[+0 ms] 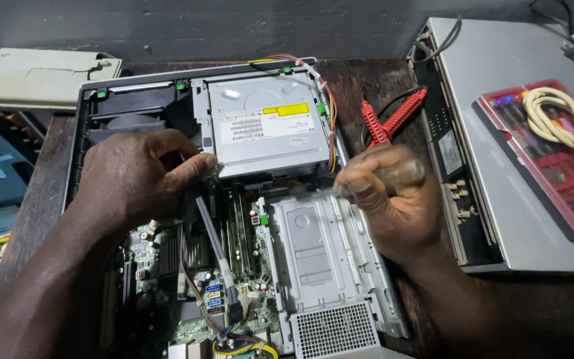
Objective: The person works inside an open desktop computer case, using a screwdriver to remove a screw from a RAM module. They then pull the RAM stick out of the motherboard slot and hold it up for inspection. Finally, they pick up a pair of red jumper wires and position them near the motherboard.
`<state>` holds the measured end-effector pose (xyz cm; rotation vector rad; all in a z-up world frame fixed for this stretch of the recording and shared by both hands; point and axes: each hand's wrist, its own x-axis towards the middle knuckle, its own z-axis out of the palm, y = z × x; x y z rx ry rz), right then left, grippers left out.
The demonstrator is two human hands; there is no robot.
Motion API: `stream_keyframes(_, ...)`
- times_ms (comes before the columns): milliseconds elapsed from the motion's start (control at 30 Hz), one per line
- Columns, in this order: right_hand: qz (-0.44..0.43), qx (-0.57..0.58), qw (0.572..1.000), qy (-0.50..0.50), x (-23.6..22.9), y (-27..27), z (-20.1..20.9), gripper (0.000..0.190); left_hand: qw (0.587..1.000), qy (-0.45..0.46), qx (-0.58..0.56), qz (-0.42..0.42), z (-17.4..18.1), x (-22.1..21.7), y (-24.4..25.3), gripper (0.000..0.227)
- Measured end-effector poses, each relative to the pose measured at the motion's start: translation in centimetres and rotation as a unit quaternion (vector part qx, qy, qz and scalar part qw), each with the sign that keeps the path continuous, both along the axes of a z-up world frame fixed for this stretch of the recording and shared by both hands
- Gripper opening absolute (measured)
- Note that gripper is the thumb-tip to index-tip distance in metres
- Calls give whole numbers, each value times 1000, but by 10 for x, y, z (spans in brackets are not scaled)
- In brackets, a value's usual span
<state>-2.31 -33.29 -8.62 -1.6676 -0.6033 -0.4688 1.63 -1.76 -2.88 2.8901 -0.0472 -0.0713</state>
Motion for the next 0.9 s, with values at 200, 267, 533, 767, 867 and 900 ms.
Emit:
stream_keyframes(200, -5, 17, 1000, -1, -2, 3, -1, 13, 1000, -7, 3, -12, -3, 1, 1, 40)
stream_keyframes(267, -26, 17, 999, -15, -7, 5, 1, 13, 1000, -12, -2, -16, -4, 0, 2, 39)
stream_keyframes(533, -24, -55, 998, -27, -5, 4, 6, 15, 1000, -9, 4, -6, -4, 0, 2, 38)
stream_keyframes(767, -29, -64, 997, -32, -6, 5, 5, 14, 997, 55, 40, 25, 44, -19, -29, 61)
stream_keyframes(867, -46, -72, 996, -37, -9, 6, 6, 17, 952, 259, 129, 96, 93, -39, -70, 73)
stream_keyframes(900, -58, -61, 995, -44, -10, 7, 5, 18, 934, 317, 162, -29, 97, -46, -77, 50)
